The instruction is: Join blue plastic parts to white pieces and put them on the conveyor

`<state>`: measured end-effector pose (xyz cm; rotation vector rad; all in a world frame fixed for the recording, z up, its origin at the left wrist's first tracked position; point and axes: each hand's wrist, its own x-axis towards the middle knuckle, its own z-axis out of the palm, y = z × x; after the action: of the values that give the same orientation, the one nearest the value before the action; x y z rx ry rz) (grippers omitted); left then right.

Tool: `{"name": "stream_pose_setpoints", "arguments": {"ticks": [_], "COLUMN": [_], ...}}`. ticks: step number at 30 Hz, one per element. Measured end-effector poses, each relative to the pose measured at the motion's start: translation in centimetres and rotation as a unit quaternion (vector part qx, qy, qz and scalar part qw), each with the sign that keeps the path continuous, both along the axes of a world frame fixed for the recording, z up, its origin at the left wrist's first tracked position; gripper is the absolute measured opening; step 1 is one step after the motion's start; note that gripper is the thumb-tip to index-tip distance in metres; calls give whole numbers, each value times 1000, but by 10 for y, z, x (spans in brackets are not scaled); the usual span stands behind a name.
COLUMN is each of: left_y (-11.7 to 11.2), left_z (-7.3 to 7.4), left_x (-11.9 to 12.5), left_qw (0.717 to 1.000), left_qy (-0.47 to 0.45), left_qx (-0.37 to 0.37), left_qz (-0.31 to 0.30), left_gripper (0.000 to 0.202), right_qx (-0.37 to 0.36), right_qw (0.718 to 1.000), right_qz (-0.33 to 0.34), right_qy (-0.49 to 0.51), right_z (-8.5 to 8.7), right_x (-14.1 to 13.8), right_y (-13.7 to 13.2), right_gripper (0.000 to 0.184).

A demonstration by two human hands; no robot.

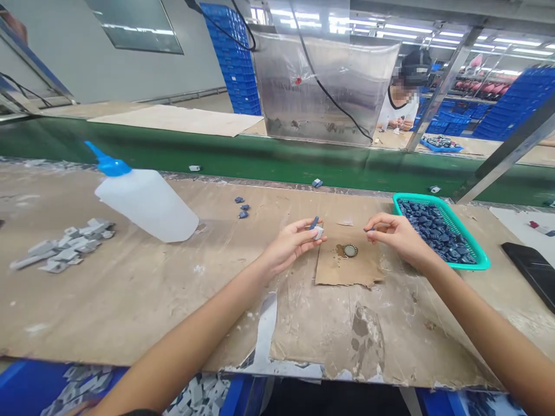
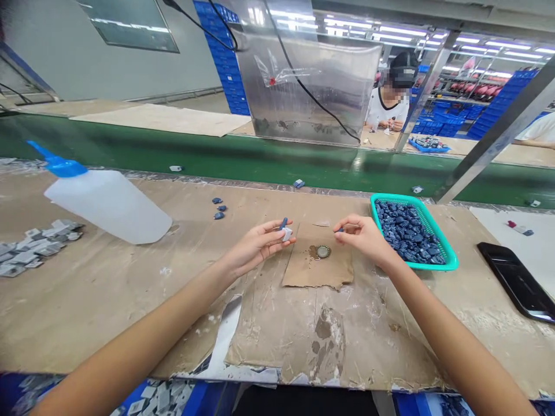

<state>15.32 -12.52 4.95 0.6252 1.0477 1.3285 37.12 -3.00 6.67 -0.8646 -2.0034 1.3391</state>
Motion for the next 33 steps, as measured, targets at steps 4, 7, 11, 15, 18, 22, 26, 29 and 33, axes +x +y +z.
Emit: {"name": "stream_pose_setpoints", "arguments": {"ticks": [4, 7, 11, 15, 18, 22, 26, 29, 33], "left_y": [3, 5, 5, 3, 1, -1, -5, -10, -16], "left_z": [-2, -2, -1, -2, -3, -9, -14, -13, -6], "left_x": [-5, -6, -2, 4, 7, 9, 12, 15, 19], "left_qw": [1000, 1000, 999, 992, 983, 969, 931, 900, 875], "left_qy": [-1, 1, 33, 123, 181, 236, 337, 395, 435], "left_qx": [13, 10, 12, 18, 27, 64, 139, 182, 212], "left_qz": [5, 26, 21, -21, -27, -31, -7, -13, -17], "left_gripper": [25, 23, 22, 28, 32, 33, 32, 32, 29], "right_qx": [107, 200, 293, 363, 378, 311, 105, -22, -85], "right_qw": [988, 967, 930, 893, 882, 920, 994, 992, 984], "right_qz": [43, 83, 130, 136, 144, 125, 35, 0, 9], "right_qy": [-98, -137, -177, -229, -242, -203, -1, 126, 156], "right_z": [-10, -9, -9, -14, -19, -20, -16, -10, -5], "right_x": [-9, -10, -12, -16, -18, -17, -15, -20, -30], "right_y": [-3, -4, -8, -12, -12, -9, -10, -18, -31], "right_gripper": [15, 13, 13, 18, 21, 13, 14, 27, 29]}}
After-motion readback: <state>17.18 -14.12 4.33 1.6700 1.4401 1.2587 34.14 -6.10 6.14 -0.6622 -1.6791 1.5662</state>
